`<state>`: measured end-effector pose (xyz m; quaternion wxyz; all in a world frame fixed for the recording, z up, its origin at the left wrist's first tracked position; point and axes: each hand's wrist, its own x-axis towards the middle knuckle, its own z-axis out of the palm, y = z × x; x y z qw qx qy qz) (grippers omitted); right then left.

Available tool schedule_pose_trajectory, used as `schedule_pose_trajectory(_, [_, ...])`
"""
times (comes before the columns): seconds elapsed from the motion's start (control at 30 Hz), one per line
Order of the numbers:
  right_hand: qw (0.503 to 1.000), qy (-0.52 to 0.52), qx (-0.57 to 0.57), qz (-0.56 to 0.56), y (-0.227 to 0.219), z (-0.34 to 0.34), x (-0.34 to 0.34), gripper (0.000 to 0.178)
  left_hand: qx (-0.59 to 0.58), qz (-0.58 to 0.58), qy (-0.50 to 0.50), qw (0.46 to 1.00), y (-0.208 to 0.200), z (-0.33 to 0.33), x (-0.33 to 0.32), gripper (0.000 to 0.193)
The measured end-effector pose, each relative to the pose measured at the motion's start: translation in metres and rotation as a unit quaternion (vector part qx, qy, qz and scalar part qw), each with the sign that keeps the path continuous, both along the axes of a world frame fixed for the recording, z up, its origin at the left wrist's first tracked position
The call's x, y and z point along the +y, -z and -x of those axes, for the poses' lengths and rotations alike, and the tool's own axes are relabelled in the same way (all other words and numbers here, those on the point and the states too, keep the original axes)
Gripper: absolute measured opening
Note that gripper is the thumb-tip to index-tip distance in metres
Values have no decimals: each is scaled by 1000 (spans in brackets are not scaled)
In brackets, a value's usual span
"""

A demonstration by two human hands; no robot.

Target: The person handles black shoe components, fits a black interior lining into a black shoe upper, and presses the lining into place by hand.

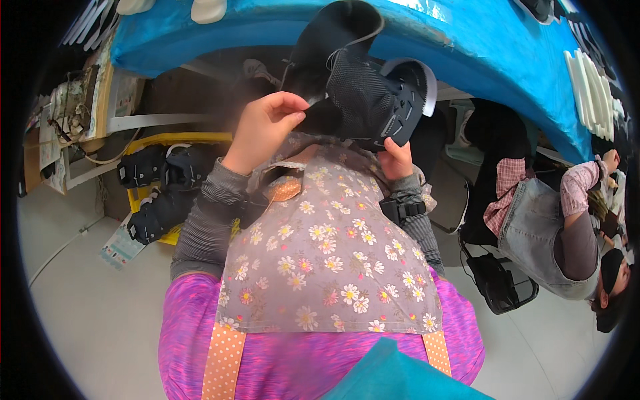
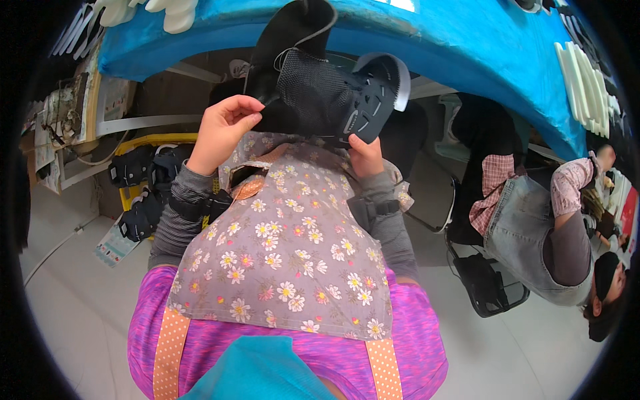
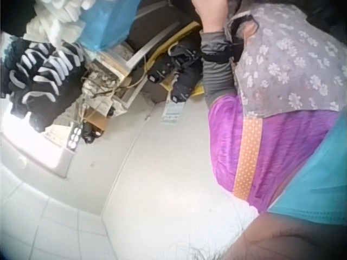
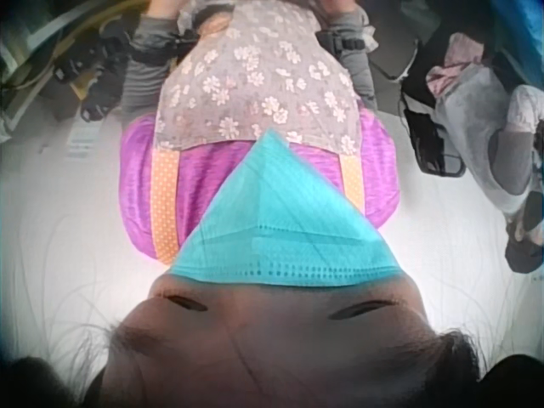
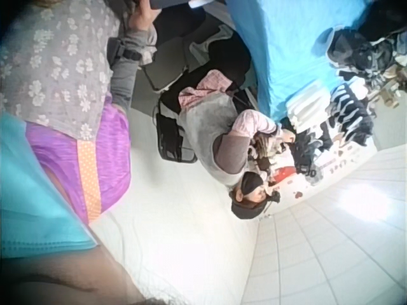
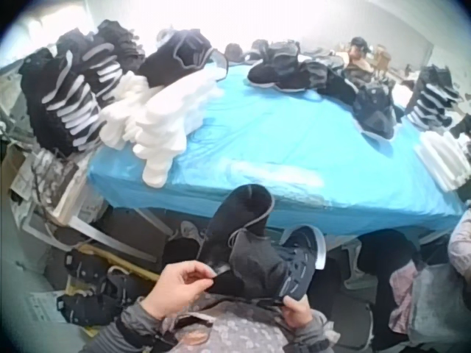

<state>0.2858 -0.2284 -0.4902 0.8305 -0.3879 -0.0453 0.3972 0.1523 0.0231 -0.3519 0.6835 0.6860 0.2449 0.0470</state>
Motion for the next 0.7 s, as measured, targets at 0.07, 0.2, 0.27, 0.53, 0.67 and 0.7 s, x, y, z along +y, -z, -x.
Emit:
schedule_pose_trajectory(0.07, [1000,6,7,-1,3,-1,-1,56,-42,41,4,998,-2,-4,-7,18])
schedule_pose_trajectory(0.2, [1000,-22,20,-8,-7,-5,0,59,21,-100,106,989,-24,-23,-28,26])
schedule_pose_trajectory(0.27, [997,-38,60,-29,-13,-1,5,62,-13,-190,77,979,-13,-30,-27,29])
schedule_pose_trajectory(0.53, [995,-56,76,-32,7,5,-1,63,-183,-464,-26,866,-4,-37,-26,22])
schedule_pose_trajectory(0.67, [960,-35,236,-150,20,9,-6,61,28,-134,81,987,2,-29,-26,44])
schedule_pose_trajectory(0.7, [960,-33,232,-156,14,10,-3,60,27,-127,145,981,-3,-28,-27,46])
